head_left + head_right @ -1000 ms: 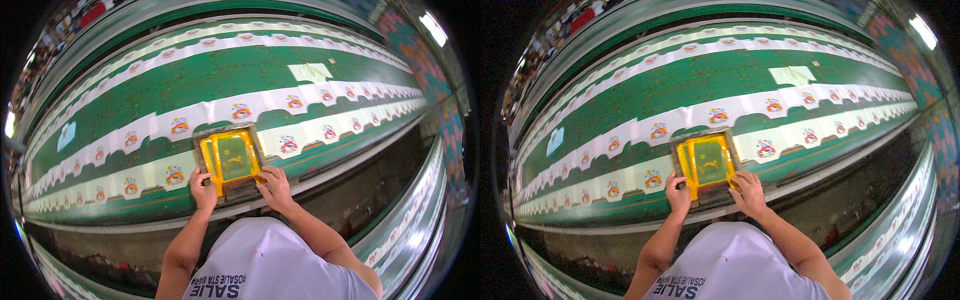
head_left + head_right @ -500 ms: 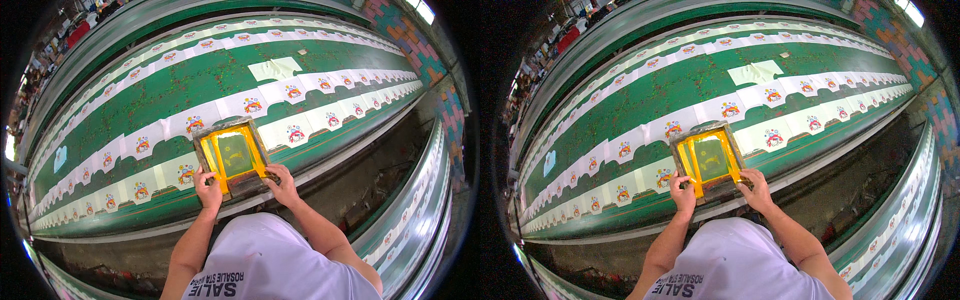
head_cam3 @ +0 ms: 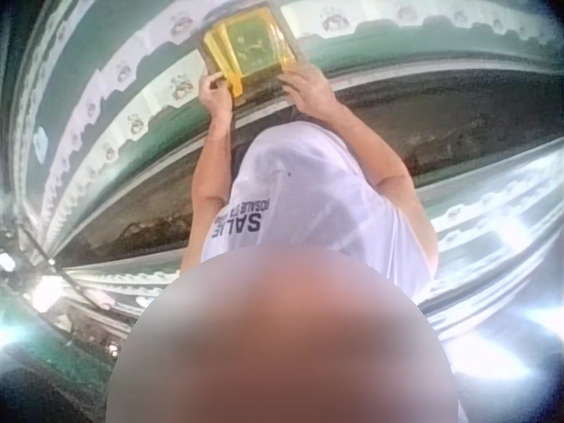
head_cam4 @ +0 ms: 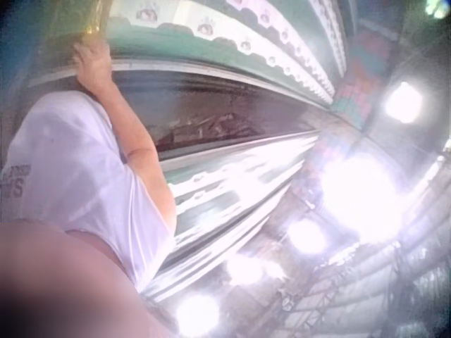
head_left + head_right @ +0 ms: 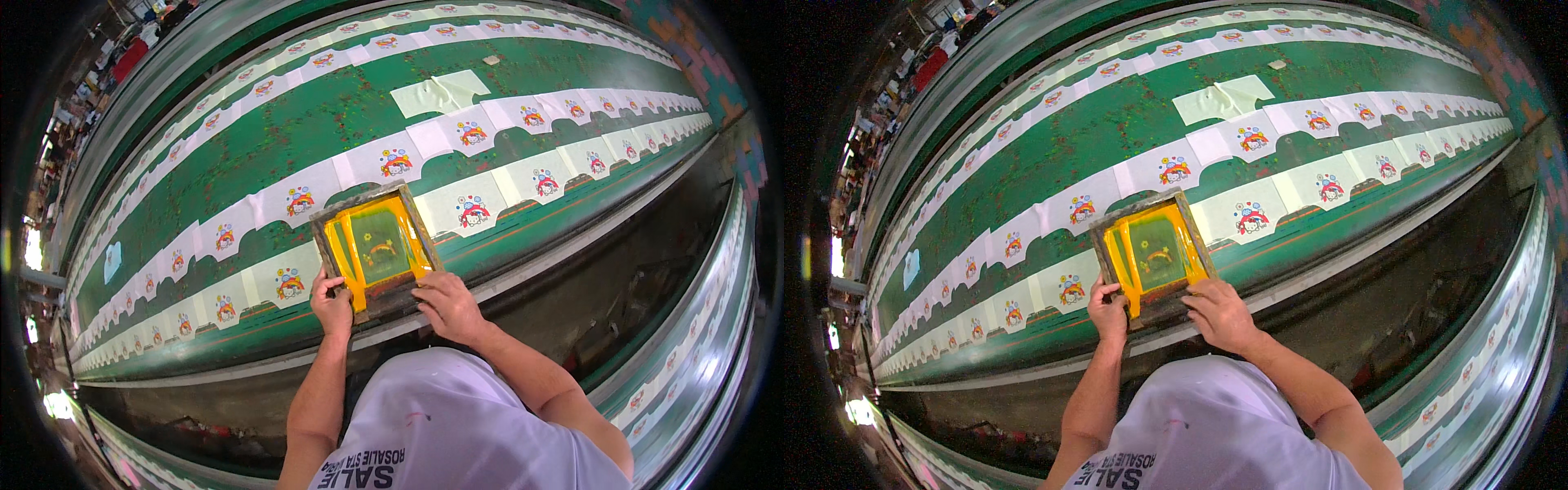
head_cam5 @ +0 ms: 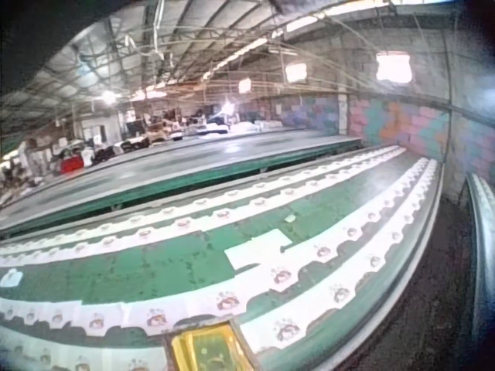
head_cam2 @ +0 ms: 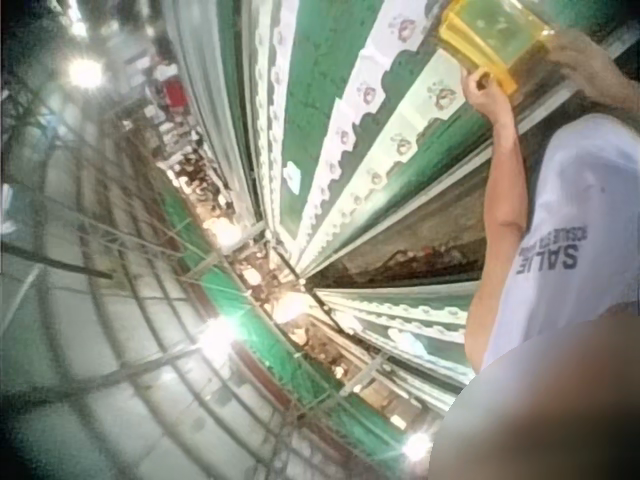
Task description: The person uses a squeegee to press green ink through a yellow screen-printing frame onto a long white fabric strip with a cartoon pattern. The person repeatedly wipes the screen with a cloth and repositions the frame along the fabric to continue printing.
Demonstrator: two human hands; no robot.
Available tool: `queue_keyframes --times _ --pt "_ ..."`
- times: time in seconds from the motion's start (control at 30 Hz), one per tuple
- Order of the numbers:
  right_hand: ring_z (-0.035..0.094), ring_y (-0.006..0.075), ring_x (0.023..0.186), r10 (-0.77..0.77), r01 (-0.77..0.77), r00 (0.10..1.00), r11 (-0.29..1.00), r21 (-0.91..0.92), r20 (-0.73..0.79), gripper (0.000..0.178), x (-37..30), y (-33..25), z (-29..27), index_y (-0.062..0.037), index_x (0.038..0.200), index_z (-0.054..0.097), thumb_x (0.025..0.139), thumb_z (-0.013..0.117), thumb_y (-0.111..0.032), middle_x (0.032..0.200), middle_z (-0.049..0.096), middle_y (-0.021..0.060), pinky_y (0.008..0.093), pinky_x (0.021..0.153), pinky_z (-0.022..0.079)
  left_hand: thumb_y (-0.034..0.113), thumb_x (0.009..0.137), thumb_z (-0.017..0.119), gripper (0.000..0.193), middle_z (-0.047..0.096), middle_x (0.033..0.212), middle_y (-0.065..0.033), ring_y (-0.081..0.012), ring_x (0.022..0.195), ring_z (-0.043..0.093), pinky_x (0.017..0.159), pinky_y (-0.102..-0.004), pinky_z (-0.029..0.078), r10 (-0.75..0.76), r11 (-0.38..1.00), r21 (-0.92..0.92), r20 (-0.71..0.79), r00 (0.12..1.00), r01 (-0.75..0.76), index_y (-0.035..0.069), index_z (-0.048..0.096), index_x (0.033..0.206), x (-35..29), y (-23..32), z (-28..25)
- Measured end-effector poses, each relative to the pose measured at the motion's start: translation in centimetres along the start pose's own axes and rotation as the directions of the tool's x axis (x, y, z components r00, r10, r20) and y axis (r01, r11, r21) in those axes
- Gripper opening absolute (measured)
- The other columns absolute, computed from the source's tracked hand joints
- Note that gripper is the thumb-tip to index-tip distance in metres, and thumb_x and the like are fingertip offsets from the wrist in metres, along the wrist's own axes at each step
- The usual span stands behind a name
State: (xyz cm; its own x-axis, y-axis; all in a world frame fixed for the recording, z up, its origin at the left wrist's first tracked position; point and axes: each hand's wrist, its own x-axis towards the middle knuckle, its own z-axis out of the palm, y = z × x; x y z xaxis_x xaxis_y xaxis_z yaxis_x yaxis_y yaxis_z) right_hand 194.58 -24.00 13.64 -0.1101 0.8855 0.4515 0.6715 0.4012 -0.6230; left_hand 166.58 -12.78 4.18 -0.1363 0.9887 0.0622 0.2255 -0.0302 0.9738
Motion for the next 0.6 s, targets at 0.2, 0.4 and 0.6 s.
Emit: queue_keyframes --times 0.2,0.4,0.6 --pt "0.067 0.0351 0.128 -0.09 0.149 0.962 0.964 -0.218 0.26 0.052 2.6 -0.7 1.8 -0.0083 0.137 0.072 0.086 0.08 -0.015 0.134 0.069 0.0126 0.0484 0.11 0.054 -0.015 0.078 0.074 0.028 0.058 0.163 -0.0302 -0.0389 0.153 0.057 0.126 -0.0439 0.044 0.014 0.998 0.058 0.011 1.0 -0.015 0.001 0.075 0.1 0.0 -0.3 0.0" --pt "0.07 0.0356 0.12 -0.081 0.215 0.896 0.94 -0.266 0.437 0.052 6.0 -0.6 2.8 -0.0083 0.135 0.071 0.085 0.082 -0.017 0.127 0.072 0.0136 0.0483 0.103 0.057 -0.015 0.076 0.075 0.03 0.058 0.163 -0.0303 -0.0396 0.152 0.057 0.126 -0.0444 0.044 -0.027 0.998 0.048 0.009 1.0 0.027 0.002 0.076 0.101 -0.1 0.2 0.0" --pt "0.071 0.0407 0.115 -0.01 0.101 0.85 0.985 -0.143 0.527 0.046 9.2 -0.5 1.4 -0.0054 0.126 0.071 0.084 0.086 -0.013 0.121 0.072 0.0167 0.0508 0.101 0.058 -0.014 0.076 0.076 0.031 0.06 0.161 -0.0301 -0.0401 0.152 0.058 0.124 -0.0448 0.046 -0.002 0.998 0.07 0.011 1.0 0.001 0.004 0.076 0.101 -0.1 0.0 0.0"
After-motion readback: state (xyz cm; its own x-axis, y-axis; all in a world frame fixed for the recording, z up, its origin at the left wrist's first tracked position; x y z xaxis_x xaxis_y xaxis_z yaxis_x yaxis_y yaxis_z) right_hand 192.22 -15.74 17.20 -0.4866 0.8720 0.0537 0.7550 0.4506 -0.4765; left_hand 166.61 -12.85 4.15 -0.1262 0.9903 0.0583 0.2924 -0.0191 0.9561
